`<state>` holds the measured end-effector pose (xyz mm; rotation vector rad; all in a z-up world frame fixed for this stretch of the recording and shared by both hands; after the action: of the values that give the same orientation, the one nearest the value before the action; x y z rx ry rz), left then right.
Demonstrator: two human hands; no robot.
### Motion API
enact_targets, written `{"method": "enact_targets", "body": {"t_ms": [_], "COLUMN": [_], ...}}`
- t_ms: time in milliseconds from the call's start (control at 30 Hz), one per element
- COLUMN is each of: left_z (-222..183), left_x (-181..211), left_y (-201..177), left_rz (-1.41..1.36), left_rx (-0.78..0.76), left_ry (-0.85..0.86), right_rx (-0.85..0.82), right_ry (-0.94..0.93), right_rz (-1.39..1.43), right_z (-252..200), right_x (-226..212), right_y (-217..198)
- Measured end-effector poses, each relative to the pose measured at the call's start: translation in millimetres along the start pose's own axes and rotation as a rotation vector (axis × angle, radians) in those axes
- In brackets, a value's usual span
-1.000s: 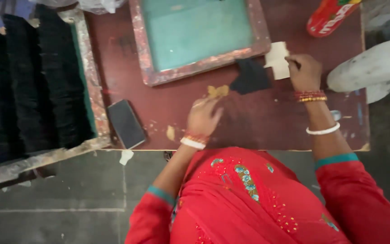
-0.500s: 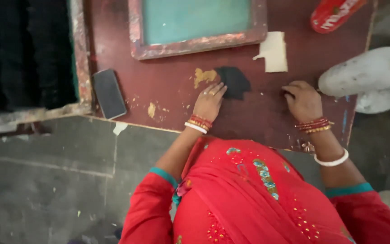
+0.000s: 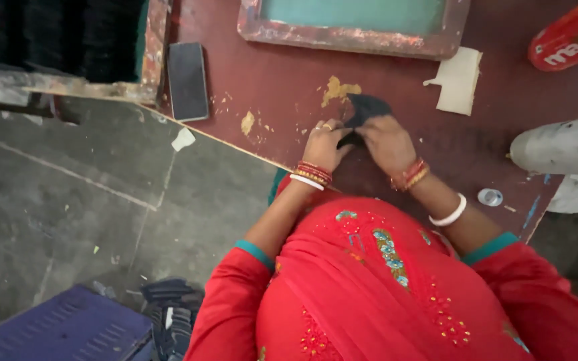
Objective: The person sorts and stacks black fabric pieces on a production floor.
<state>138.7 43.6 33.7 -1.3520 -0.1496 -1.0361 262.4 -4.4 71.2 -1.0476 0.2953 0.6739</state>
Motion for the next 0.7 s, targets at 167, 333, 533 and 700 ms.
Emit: {"method": "enact_targets", "body": {"t_ms": [167, 333, 533, 700], "left_z": [0.8, -9.6, -5.1, 11.0], "left_x": [-6.2, -10.2, -13.6, 26.2], "left_y": [1.8, -0.4, -79.9, -21.2], "left_rz": [-0.006, -0.045, 0.162, 0.103], "left_rx": [-0.012, 0.057, 0.234, 0.119], "left_ry": [-0.043, -0.004, -0.06, 0.119], "right_rx": [-0.029, -0.05, 0.019, 0.042], "right_ry": [-0.043, 0.026, 0.197, 0.151], "right_rz": [-0.022, -0.041, -0.027, 0.021], "right_z": [-13.9, -51.8, -42.1, -22.7], "right_x": [0.4, 8.0, 42.4, 38.8], "right_y": [6.8, -18.0, -64.2, -44.3]}}
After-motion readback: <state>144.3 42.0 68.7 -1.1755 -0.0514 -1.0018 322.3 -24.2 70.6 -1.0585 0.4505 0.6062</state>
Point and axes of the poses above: each hand's wrist, its own z-axis towards the middle knuckle, its own y-axis out of the palm, x = y × z, the point moved 10 cm from there along z, towards the middle knuckle, and after that the axes turned 8 degrees about x, right-handed, at the moved point
